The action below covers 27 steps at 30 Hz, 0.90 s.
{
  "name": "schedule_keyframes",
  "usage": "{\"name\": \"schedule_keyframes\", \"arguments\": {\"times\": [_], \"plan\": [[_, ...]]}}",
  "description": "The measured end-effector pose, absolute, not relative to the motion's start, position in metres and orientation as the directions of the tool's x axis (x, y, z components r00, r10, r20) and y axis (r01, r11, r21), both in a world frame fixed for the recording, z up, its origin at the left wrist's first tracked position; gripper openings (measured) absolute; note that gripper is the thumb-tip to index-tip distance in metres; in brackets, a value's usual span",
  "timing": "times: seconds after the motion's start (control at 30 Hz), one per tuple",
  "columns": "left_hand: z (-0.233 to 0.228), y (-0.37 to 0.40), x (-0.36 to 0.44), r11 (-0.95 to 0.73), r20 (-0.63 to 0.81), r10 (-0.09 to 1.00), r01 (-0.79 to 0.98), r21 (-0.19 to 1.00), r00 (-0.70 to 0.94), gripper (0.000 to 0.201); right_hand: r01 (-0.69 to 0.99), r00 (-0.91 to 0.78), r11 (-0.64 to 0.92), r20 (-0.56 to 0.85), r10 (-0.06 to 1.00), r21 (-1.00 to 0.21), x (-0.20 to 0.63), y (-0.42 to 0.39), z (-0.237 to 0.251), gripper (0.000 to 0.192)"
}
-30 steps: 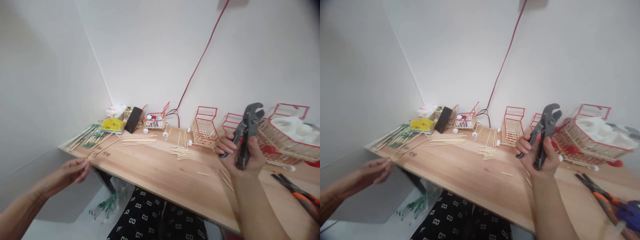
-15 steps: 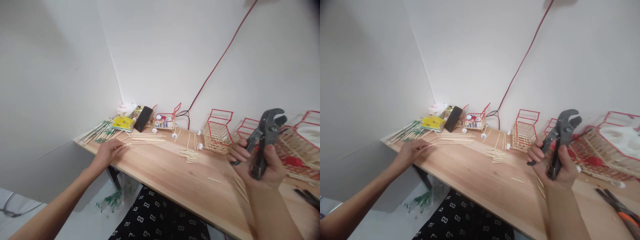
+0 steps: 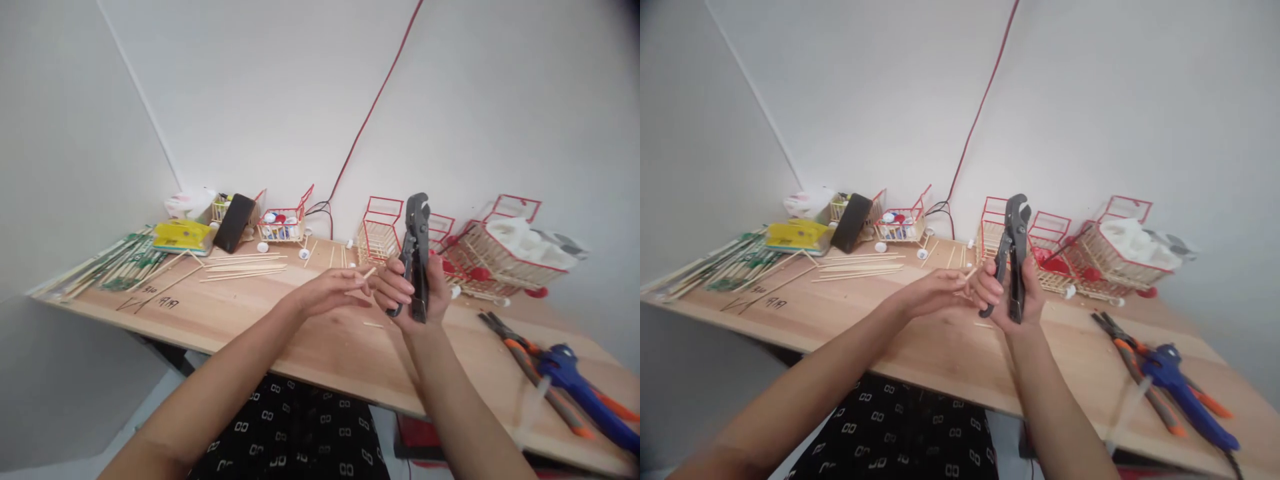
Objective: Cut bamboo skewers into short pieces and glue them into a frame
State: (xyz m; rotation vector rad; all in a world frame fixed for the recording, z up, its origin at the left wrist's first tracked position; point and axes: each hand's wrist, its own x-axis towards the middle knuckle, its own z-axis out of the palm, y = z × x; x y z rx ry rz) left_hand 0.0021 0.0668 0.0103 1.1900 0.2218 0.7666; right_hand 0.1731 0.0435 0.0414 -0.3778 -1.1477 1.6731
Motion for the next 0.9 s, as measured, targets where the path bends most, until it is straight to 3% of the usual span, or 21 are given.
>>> {"name": "schedule_keyframes", "arguments": {"times": [0.13,0.3,0.43,0.67,0.9], "plan": [[0.0,0.056,0.013,0.341,0.069,0.422,-0.229,0.912,0.904,0.029,-0.594,-0.433,-0.006,0.314,0.845,-0.804,0.176,0.041,0.045,0.05],[0.024,0.009,-0.028,0.401,0.103,0.6,-0.41,0.819,0.794,0.027,-0.558,-0.379,0.078,0.338,0.862,-0.826,0.184,0.046,0.045,0.049],[0.047,-0.02,-0.08,0.259,0.121,0.767,-0.476,0.84,0.63,0.023,-0.551,-0.313,0.137,0.356,0.881,-0.823,0.185,0.053,0.042,0.045],[0.064,-0.035,-0.14,-0.05,0.18,0.951,-0.449,0.892,0.251,0.029,-0.537,-0.325,0.144,0.361,0.874,-0.831,0.181,0.058,0.034,0.042],[0.05,-0.074,-0.237,-0.119,0.114,0.993,-0.207,0.971,-0.037,0.02,-0.567,-0.137,0.267,0.409,0.902,-0.779,0.19,0.063,0.036,0.032]]}}
